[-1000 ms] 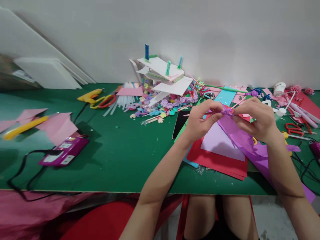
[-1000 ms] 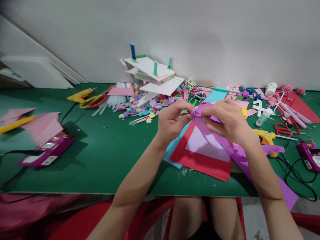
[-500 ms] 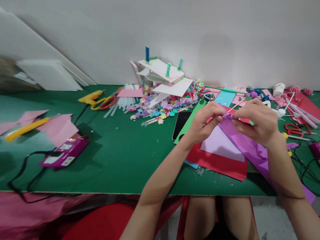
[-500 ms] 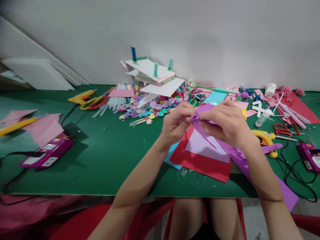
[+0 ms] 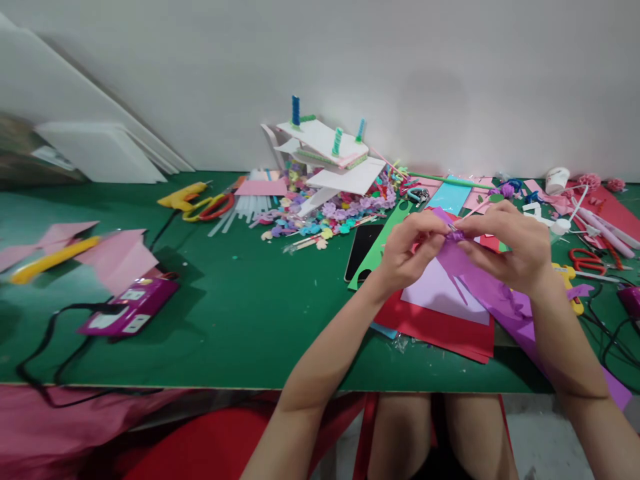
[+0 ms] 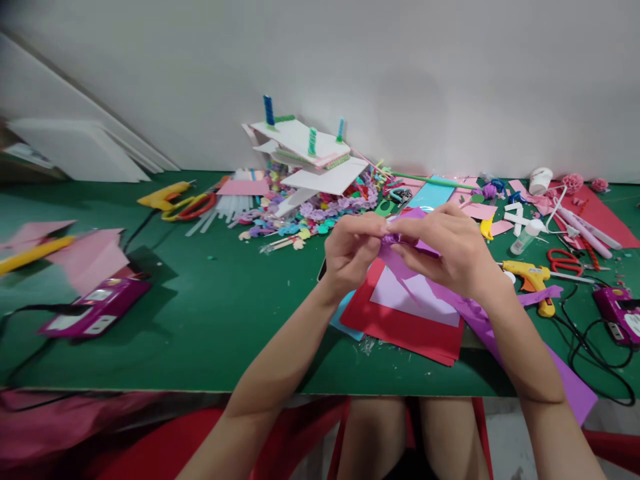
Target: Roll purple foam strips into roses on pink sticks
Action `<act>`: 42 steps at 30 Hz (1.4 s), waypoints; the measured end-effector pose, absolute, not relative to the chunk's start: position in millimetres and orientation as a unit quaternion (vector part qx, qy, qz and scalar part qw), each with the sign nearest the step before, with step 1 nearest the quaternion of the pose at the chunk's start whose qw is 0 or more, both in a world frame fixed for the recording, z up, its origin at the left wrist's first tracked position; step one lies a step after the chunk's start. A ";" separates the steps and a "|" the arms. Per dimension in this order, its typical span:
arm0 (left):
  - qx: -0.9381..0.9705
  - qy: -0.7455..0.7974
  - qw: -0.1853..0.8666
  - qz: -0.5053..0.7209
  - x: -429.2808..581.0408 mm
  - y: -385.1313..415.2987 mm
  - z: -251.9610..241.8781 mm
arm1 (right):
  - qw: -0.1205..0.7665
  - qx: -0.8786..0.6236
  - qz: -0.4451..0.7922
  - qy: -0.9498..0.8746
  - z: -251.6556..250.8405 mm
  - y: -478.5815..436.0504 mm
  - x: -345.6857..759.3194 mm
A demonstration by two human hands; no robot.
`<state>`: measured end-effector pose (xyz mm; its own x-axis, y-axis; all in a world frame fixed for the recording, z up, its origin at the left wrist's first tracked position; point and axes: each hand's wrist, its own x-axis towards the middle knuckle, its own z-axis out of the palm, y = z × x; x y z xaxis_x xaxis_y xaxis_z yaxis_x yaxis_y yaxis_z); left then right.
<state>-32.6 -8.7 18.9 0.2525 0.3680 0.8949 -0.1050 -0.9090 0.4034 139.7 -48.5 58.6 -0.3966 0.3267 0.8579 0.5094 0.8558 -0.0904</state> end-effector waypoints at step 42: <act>0.756 0.169 0.169 0.609 -34.5 -14.4 26.7 | 0.517 -0.292 -0.127 -0.795 55.2 -46.9 133.3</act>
